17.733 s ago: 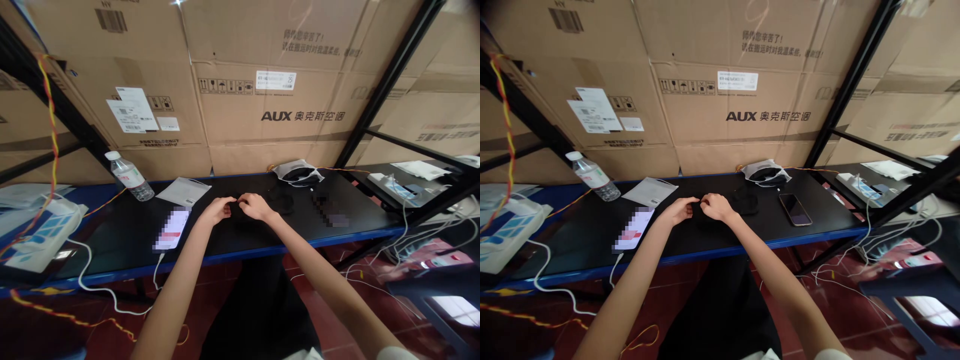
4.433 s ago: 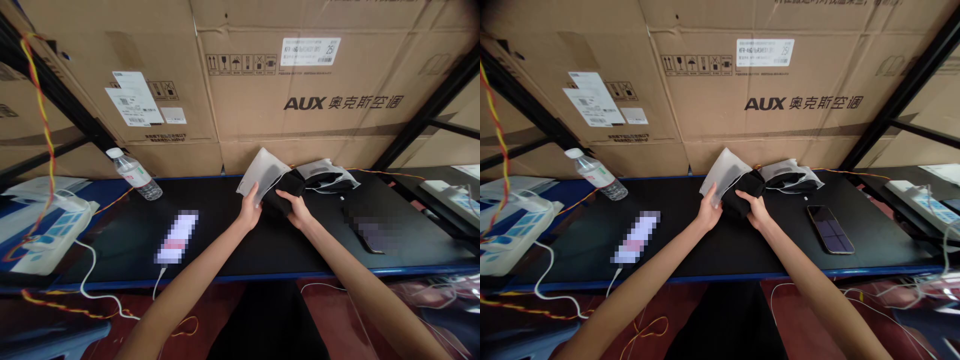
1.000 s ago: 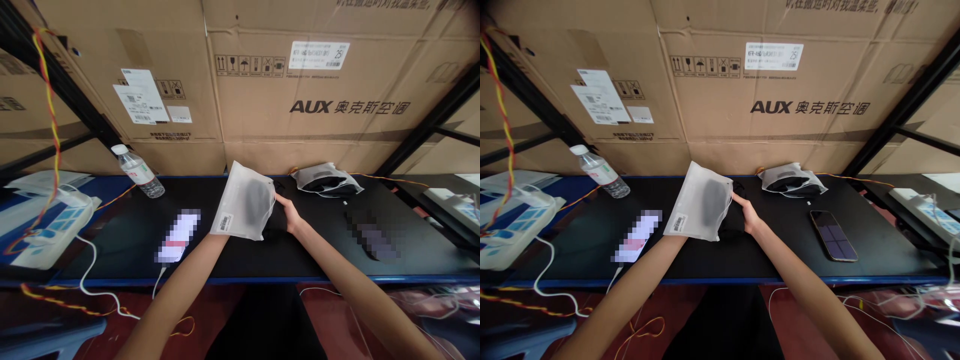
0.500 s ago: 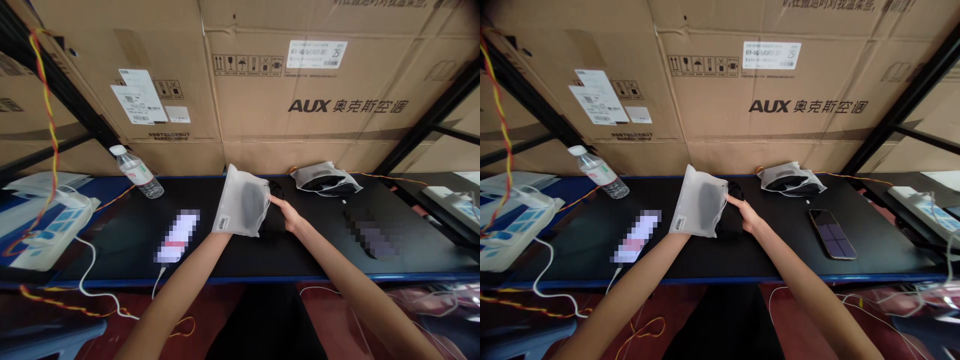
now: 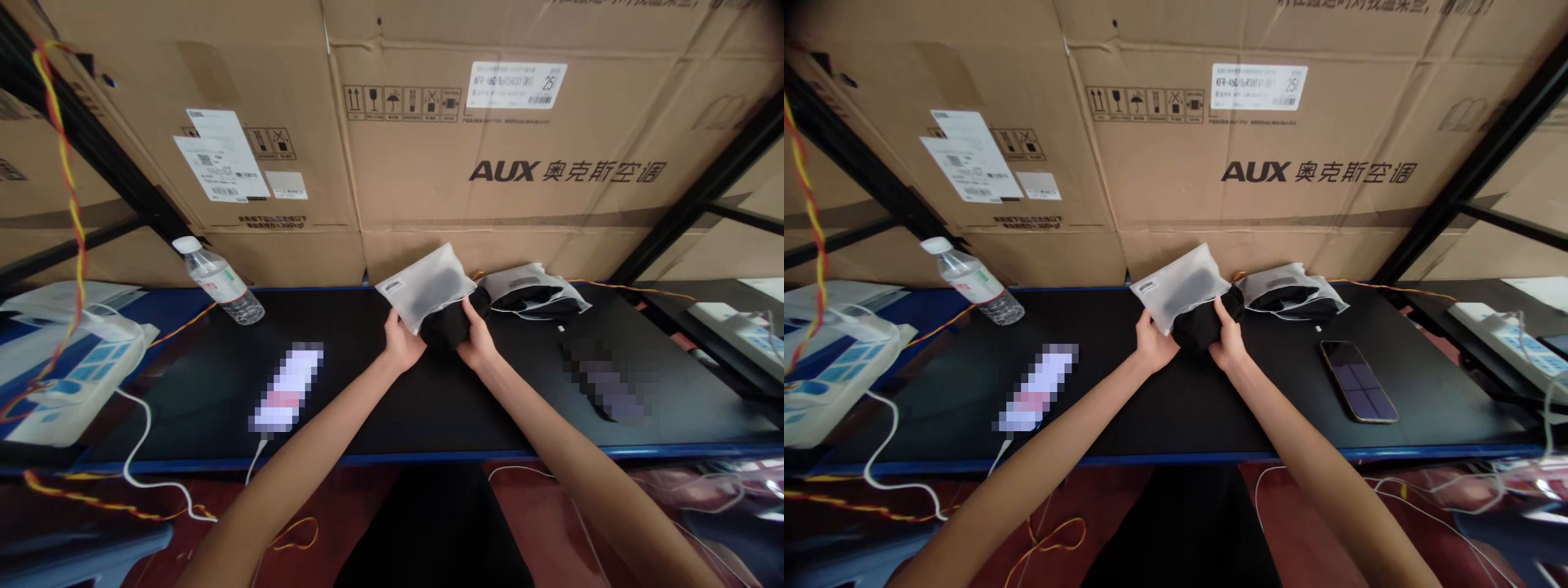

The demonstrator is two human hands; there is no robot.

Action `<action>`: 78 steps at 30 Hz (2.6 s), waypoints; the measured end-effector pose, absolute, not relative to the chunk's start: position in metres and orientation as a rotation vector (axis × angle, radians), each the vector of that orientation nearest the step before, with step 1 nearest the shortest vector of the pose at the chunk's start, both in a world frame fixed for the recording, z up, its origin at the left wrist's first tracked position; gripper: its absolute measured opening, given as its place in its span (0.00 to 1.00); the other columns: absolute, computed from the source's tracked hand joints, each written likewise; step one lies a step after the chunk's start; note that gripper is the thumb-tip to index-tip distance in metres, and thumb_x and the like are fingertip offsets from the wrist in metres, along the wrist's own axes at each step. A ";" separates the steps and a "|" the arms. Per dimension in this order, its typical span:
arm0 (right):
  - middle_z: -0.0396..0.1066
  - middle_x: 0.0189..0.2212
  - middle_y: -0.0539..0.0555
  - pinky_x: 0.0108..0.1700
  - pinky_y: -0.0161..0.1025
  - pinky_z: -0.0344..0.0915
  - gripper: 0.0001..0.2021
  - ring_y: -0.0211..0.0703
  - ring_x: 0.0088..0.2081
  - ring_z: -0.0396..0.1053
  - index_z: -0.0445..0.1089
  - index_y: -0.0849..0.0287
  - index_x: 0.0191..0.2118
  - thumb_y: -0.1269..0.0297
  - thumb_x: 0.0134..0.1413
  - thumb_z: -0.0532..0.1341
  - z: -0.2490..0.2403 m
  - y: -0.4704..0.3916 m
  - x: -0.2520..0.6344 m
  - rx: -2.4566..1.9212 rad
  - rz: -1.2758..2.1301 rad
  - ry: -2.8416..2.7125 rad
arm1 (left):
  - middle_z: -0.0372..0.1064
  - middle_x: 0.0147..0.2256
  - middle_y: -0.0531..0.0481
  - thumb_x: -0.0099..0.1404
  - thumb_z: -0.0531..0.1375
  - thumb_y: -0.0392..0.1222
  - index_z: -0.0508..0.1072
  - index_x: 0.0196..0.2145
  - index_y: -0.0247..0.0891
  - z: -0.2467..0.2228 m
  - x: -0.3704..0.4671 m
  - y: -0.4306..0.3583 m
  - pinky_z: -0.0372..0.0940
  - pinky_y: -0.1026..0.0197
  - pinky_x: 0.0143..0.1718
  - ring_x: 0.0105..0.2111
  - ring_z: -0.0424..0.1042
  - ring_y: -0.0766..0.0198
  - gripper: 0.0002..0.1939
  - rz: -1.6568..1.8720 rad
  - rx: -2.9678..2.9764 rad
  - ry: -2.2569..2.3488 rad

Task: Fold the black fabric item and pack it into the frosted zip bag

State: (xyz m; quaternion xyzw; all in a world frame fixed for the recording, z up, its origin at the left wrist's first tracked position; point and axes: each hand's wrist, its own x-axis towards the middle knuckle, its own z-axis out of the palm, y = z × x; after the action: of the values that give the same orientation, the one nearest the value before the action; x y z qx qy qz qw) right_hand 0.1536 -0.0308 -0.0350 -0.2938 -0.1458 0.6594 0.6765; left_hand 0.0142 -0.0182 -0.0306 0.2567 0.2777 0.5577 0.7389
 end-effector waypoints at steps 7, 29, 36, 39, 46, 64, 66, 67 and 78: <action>0.81 0.39 0.51 0.51 0.44 0.76 0.19 0.48 0.42 0.80 0.77 0.57 0.41 0.73 0.40 0.76 -0.025 -0.040 0.151 -0.649 1.420 -0.618 | 0.79 0.48 0.44 0.61 0.67 0.61 0.80 0.49 0.40 -0.027 0.016 -0.023 0.66 0.49 0.58 0.55 0.73 0.45 0.26 1.104 0.612 0.520; 0.80 0.31 0.48 0.40 0.40 0.77 0.17 0.44 0.32 0.76 0.75 0.58 0.32 0.75 0.31 0.76 -0.028 -0.031 0.168 -0.832 1.299 -0.483 | 0.72 0.32 0.45 0.54 0.74 0.55 0.78 0.33 0.32 -0.040 -0.004 0.002 0.66 0.62 0.26 0.27 0.72 0.64 0.22 1.135 1.051 0.828; 0.79 0.30 0.49 0.39 0.39 0.77 0.15 0.44 0.32 0.76 0.75 0.58 0.29 0.77 0.31 0.74 -0.033 -0.028 0.170 -0.818 1.309 -0.412 | 0.72 0.29 0.46 0.49 0.76 0.43 0.80 0.34 0.30 -0.046 -0.009 0.008 0.64 0.61 0.28 0.26 0.70 0.67 0.18 1.096 1.082 0.796; 0.79 0.29 0.49 0.37 0.38 0.77 0.12 0.43 0.31 0.76 0.73 0.58 0.27 0.76 0.33 0.72 -0.038 -0.024 0.175 -0.783 1.368 -0.367 | 0.72 0.29 0.46 0.51 0.75 0.42 0.79 0.34 0.29 -0.045 -0.009 0.007 0.64 0.61 0.28 0.26 0.69 0.66 0.16 1.046 1.108 0.785; 0.79 0.29 0.49 0.38 0.36 0.76 0.10 0.42 0.32 0.76 0.74 0.58 0.28 0.75 0.37 0.72 -0.041 -0.021 0.177 -0.755 1.447 -0.410 | 0.72 0.29 0.45 0.55 0.74 0.53 0.75 0.29 0.33 -0.043 -0.004 0.002 0.70 0.59 0.32 0.31 0.74 0.61 0.20 1.061 1.015 0.792; 0.80 0.31 0.49 0.44 0.45 0.79 0.18 0.48 0.34 0.79 0.75 0.56 0.31 0.74 0.30 0.77 -0.036 -0.029 0.161 -0.780 1.203 -0.396 | 0.78 0.37 0.43 0.54 0.75 0.51 0.80 0.37 0.33 -0.041 0.000 -0.004 0.72 0.58 0.39 0.36 0.76 0.60 0.20 1.004 1.051 0.748; 0.81 0.35 0.50 0.47 0.47 0.79 0.20 0.51 0.38 0.80 0.76 0.55 0.36 0.73 0.31 0.77 -0.036 -0.031 0.157 -0.746 1.241 -0.469 | 0.78 0.44 0.43 0.55 0.75 0.51 0.80 0.42 0.37 -0.036 0.003 -0.005 0.72 0.57 0.43 0.43 0.77 0.58 0.21 1.050 0.907 0.713; 0.81 0.36 0.50 0.48 0.48 0.78 0.21 0.51 0.40 0.80 0.76 0.55 0.38 0.72 0.32 0.77 -0.036 -0.032 0.155 -0.727 1.265 -0.510 | 0.78 0.47 0.44 0.55 0.75 0.51 0.80 0.44 0.38 -0.034 0.005 -0.005 0.72 0.57 0.45 0.46 0.77 0.57 0.22 1.080 0.835 0.700; 0.80 0.46 0.53 0.58 0.46 0.72 0.29 0.49 0.51 0.76 0.77 0.55 0.46 0.67 0.32 0.80 -0.025 -0.041 0.149 -0.829 1.280 -0.967 | 0.76 0.54 0.44 0.54 0.76 0.41 0.78 0.48 0.38 -0.036 0.007 -0.007 0.71 0.52 0.54 0.55 0.75 0.50 0.24 1.231 0.721 0.683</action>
State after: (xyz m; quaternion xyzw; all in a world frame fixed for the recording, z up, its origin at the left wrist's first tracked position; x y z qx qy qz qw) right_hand 0.1486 -0.0414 -0.0251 -0.3605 -0.4205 0.5565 0.6193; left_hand 0.0075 -0.0069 -0.0356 0.3240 0.3068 0.5535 0.7032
